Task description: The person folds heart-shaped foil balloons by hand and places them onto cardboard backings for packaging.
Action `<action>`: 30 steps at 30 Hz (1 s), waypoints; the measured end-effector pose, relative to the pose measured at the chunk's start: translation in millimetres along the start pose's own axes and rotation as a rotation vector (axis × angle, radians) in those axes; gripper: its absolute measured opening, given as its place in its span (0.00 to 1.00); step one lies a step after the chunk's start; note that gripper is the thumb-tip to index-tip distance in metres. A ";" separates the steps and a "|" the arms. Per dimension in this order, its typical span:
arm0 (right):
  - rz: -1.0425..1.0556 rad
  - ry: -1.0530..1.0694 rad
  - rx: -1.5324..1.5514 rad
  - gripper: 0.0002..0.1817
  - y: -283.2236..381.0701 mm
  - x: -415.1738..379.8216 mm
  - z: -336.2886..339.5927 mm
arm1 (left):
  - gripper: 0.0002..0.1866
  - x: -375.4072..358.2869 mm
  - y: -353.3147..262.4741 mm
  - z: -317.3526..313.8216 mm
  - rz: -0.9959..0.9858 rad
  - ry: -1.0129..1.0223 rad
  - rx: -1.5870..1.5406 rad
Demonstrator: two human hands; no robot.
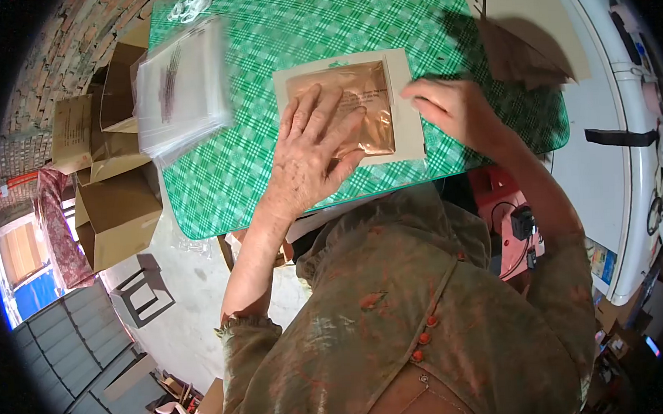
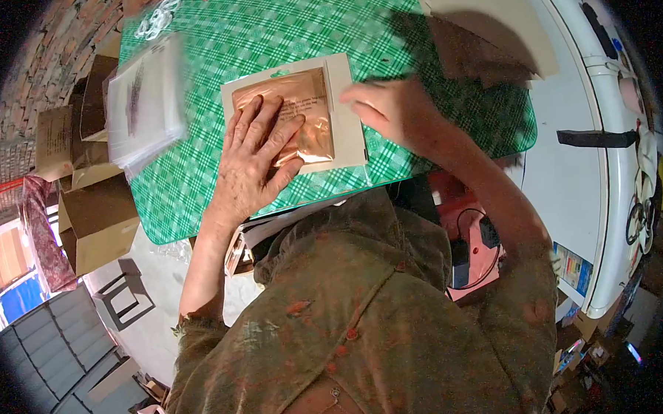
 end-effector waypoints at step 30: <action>0.302 0.105 -0.407 0.38 62.7 -76.2 2.5 | 0.26 -90.4 -16.2 35.1 0.199 -0.126 -0.123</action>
Point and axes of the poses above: each hand's wrist, its own x-axis towards the middle knuckle, its own z-axis out of the back of the hand, y = z × x, the point moved 8 cm from there along x, towards the middle knuckle, and after that the axes turned 13 degrees about -y, right-handed, at the moved point
